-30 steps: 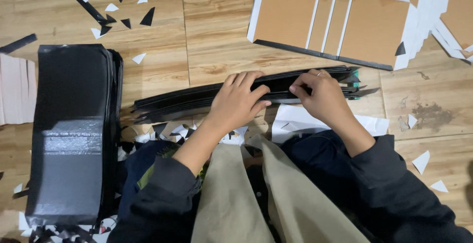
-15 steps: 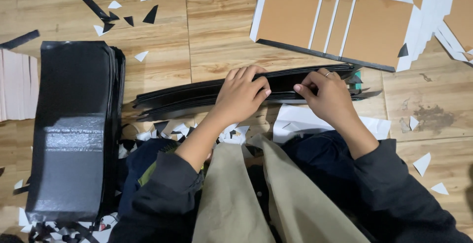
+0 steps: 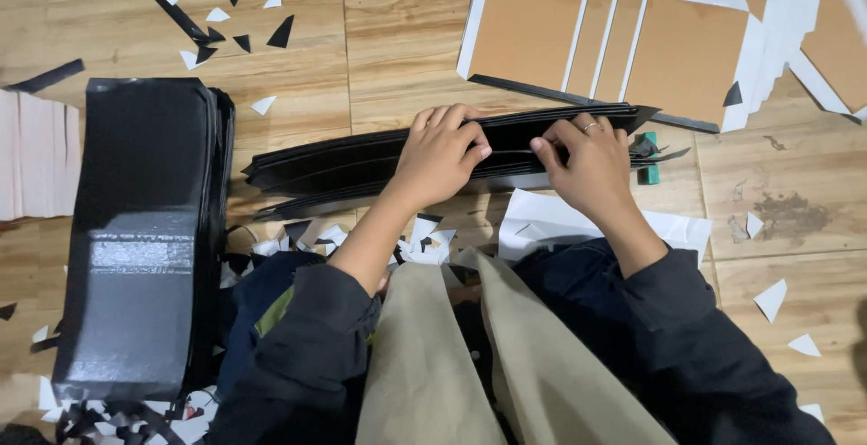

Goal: Rapidly assembling folders by folding black covers over cardboard inserts and pressing edges with a tool.

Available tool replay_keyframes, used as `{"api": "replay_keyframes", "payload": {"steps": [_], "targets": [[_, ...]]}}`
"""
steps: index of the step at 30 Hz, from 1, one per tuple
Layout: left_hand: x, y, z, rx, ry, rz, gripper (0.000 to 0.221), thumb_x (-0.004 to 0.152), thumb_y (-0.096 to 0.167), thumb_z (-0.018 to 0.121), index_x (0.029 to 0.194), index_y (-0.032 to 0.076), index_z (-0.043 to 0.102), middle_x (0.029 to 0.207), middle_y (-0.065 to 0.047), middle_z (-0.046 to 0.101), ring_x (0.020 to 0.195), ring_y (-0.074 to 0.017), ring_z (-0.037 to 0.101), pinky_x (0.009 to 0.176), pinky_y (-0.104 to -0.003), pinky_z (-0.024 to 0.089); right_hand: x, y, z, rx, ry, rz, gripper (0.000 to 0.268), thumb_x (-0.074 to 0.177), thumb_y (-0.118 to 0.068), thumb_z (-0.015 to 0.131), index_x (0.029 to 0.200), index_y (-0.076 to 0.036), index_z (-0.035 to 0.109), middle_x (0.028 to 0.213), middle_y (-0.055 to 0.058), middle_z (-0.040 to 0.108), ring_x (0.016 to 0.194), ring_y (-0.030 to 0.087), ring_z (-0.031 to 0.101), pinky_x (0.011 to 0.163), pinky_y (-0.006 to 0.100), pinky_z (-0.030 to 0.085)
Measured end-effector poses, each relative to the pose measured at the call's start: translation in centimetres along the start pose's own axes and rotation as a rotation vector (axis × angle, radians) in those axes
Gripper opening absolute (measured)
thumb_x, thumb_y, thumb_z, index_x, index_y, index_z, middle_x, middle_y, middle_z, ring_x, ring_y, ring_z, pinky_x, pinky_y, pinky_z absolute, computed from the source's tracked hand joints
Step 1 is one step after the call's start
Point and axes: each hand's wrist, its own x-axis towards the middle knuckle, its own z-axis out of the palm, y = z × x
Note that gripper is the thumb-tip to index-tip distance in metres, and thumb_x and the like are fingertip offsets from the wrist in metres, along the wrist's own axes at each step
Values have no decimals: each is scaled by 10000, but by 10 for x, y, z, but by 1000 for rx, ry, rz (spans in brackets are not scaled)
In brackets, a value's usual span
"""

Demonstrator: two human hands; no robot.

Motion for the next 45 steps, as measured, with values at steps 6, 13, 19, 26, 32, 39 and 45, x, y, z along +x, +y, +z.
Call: {"api": "replay_keyframes", "payload": {"steps": [6, 13, 19, 26, 32, 39, 45], "targets": [[0, -1, 5, -30, -3, -36, 183, 912, 302, 545, 869, 129, 589, 1135, -25, 504, 1184, -228, 440, 1036, -437, 235, -4, -4, 4, -28, 36, -6, 267, 936, -396, 607, 868, -141, 653, 803, 53, 574, 844, 265, 535, 817, 399, 292], [-8, 12, -8, -16, 86, 27, 321, 870, 428, 567, 1024, 157, 491, 1112, -72, 544, 1125, -259, 509, 995, -435, 301, 1, 10, 19, 54, 297, -178, 251, 890, -399, 668, 881, -155, 610, 845, 17, 495, 848, 258, 493, 799, 393, 309], [-5, 16, -7, 150, -5, 53, 624, 756, 448, 711, 1212, 118, 442, 1089, -109, 555, 1037, -278, 540, 876, -408, 396, -2, 24, 20, -40, 416, -497, 432, 753, -491, 709, 925, -117, 577, 1056, 79, 470, 979, 286, 447, 863, 385, 333], [-13, 5, 30, 338, 205, 127, 360, 783, 324, 700, 1068, 128, 601, 876, -9, 569, 849, -183, 601, 662, -310, 539, 5, 25, 21, -201, 302, -460, 648, 720, -326, 763, 1234, -67, 466, 918, 109, 554, 925, 300, 539, 982, 454, 330], [-63, -29, 20, 471, 328, 44, 509, 734, 475, 694, 1097, 124, 627, 877, -74, 646, 813, -263, 652, 736, -385, 508, -5, 25, 24, -389, 235, -397, 500, 696, -471, 741, 1037, -156, 557, 877, 30, 543, 876, 232, 551, 828, 370, 369], [-117, -81, -3, 760, 410, 46, 525, 626, 612, 679, 902, 180, 566, 721, 24, 536, 708, -164, 600, 654, -284, 467, -2, 29, 30, -429, 235, -416, 499, 644, -440, 760, 1004, -168, 548, 867, 21, 549, 873, 226, 559, 810, 363, 383], [-127, -65, -19, 710, 315, 102, 413, 730, 581, 626, 853, 192, 562, 688, 38, 531, 695, -157, 611, 635, -276, 487, -28, 10, 8, -439, 228, -374, 430, 641, -414, 764, 965, -201, 577, 844, 5, 557, 863, 217, 566, 819, 383, 393]]}}
